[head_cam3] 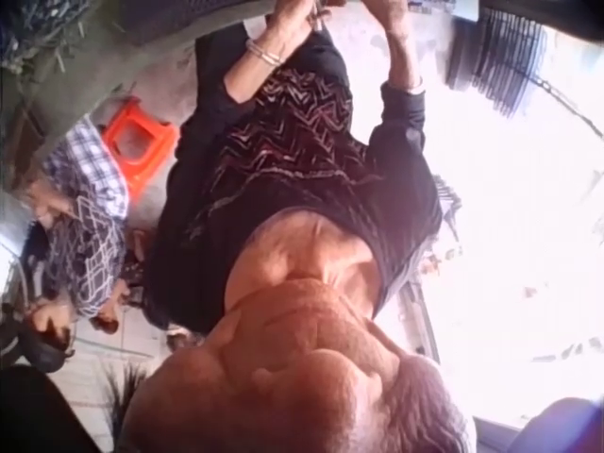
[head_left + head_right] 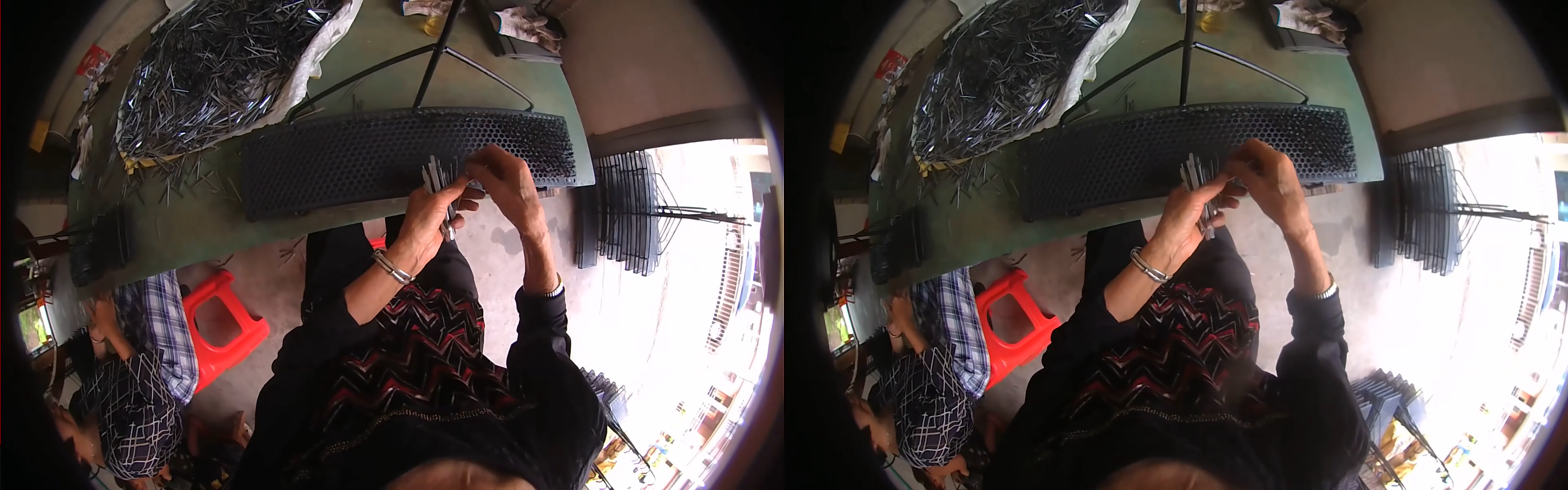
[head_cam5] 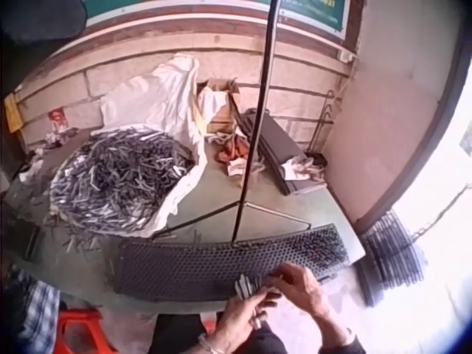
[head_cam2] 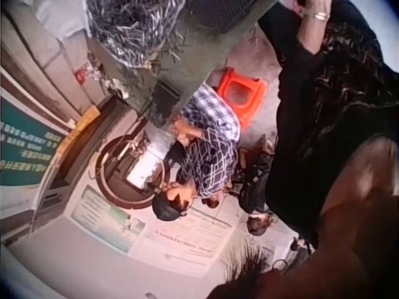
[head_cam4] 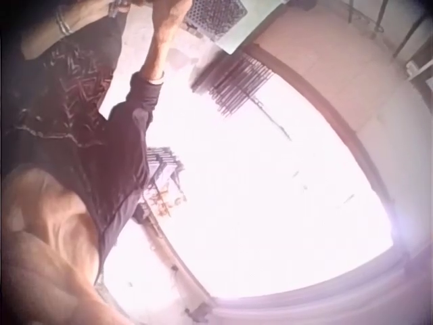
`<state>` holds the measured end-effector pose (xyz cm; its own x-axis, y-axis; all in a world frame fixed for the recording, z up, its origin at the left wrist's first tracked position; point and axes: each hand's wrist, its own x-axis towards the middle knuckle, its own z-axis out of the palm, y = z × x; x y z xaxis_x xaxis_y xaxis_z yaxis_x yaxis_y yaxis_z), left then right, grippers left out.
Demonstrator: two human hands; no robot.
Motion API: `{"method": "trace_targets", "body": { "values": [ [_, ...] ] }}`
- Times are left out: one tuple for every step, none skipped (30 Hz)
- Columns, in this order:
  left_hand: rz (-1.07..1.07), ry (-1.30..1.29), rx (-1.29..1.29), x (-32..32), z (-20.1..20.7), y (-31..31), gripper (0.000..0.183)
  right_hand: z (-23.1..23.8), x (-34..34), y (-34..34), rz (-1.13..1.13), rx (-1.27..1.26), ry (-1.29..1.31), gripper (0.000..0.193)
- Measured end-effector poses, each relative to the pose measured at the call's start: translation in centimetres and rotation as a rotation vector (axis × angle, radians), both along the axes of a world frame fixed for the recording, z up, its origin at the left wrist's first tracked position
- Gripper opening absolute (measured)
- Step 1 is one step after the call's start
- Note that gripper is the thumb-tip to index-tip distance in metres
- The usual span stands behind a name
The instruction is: The person is manually inserting thin metal pins into a perforated metal board.
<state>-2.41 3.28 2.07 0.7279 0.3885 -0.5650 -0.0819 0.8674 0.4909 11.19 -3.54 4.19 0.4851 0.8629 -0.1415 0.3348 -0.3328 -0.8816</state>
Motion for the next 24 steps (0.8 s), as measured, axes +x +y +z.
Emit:
{"method": "trace_targets", "body": {
  "values": [
    [0.03, 0.044, -0.019, 0.1, 0.3, -0.2, 0.018, 0.0, 0.0, 0.0, -0.003, 0.0, -0.001, 0.013],
    [0.029, 0.043, -0.016, 0.0, -0.1, -0.2, 0.018, 0.1, 0.1, 0.3, -0.164, 0.028, -0.069, 0.012],
    [-0.009, 0.001, -0.001, -0.2, -0.9, -0.1, 0.021, 0.2, 0.3, 0.5, -0.324, 0.056, -0.136, 0.011],
    [-0.046, -0.039, 0.013, -0.3, -1.4, -0.1, 0.023, 0.4, 0.6, 0.9, -0.322, 0.059, -0.136, 0.011],
    [-0.045, -0.037, 0.013, -0.3, -1.5, 0.1, 0.023, 0.5, 1.1, 1.2, -0.413, 0.132, -0.311, 0.01],
    [-0.063, -0.055, 0.019, -0.2, -1.4, 0.1, 0.024, 0.5, 1.6, 1.5, -0.504, 0.203, -0.487, 0.009],
    [-0.08, -0.072, 0.024, -0.2, -1.4, 0.2, 0.025, -0.5, 2.5, 2.0, -0.5, 0.32, -0.589, 0.008],
    [-0.084, -0.069, 0.023, -0.1, -1.3, 0.1, 0.025, -1.3, 3.1, 2.4, -0.503, 0.317, -0.588, 0.008],
    [-0.093, -0.08, 0.003, 0.0, -1.1, 0.2, 0.025, -1.9, 3.7, 2.8, -0.495, 0.335, -0.646, 0.008],
    [-0.102, -0.091, -0.017, 0.1, -1.0, 0.2, 0.026, -2.6, 4.3, 3.1, -0.487, 0.354, -0.705, 0.008],
    [-0.101, -0.089, -0.018, 0.1, -1.2, 0.2, 0.026, -3.1, 4.5, 3.6, -0.467, 0.397, -0.785, 0.008],
    [-0.1, -0.085, -0.023, 0.1, -1.4, 0.2, 0.026, -3.4, 4.6, 3.6, -0.467, 0.396, -0.784, 0.008],
    [-0.1, -0.082, -0.027, 0.1, -1.5, 0.2, 0.026, -3.6, 4.8, 3.6, -0.473, 0.372, -0.755, 0.008],
    [-0.099, -0.08, -0.029, 0.0, -1.5, 0.2, 0.026, -3.6, 4.6, 3.6, -0.478, 0.347, -0.725, 0.008],
    [-0.097, -0.086, 0.001, -0.1, -1.5, 0.3, 0.026, -3.7, 4.6, 3.6, -0.477, 0.346, -0.724, 0.008],
    [-0.096, -0.093, 0.032, -0.1, -1.5, 0.3, 0.026, -3.8, 4.6, 3.7, -0.474, 0.35, -0.707, 0.008],
    [-0.096, -0.095, 0.032, -0.1, -1.5, 0.3, 0.026, -3.8, 4.7, 3.7, -0.471, 0.357, -0.691, 0.008],
    [-0.094, -0.092, 0.033, -0.1, -1.5, 0.2, 0.025, -3.8, 4.7, 3.7, -0.471, 0.357, -0.693, 0.008],
    [-0.092, -0.089, 0.035, -0.1, -1.5, 0.2, 0.025, -3.8, 4.7, 3.6, -0.472, 0.36, -0.701, 0.009],
    [-0.089, -0.09, 0.035, -0.1, -1.5, 0.1, 0.025, -3.8, 4.5, 3.6, -0.47, 0.362, -0.707, 0.009],
    [-0.087, -0.068, 0.04, -0.1, -1.4, 0.0, 0.024, -3.6, 4.3, 3.5, -0.467, 0.363, -0.708, 0.009],
    [-0.083, -0.046, 0.046, -0.2, -1.4, -0.1, 0.023, -3.4, 4.2, 3.5, -0.475, 0.353, -0.646, 0.009],
    [-0.083, -0.048, 0.049, -0.2, -1.3, -0.1, 0.023, -3.1, 4.1, 3.5, -0.486, 0.343, -0.585, 0.01],
    [-0.081, -0.049, 0.044, -0.2, -1.2, -0.2, 0.021, -3.1, 4.0, 3.5, -0.485, 0.346, -0.586, 0.01]
  ]
}}
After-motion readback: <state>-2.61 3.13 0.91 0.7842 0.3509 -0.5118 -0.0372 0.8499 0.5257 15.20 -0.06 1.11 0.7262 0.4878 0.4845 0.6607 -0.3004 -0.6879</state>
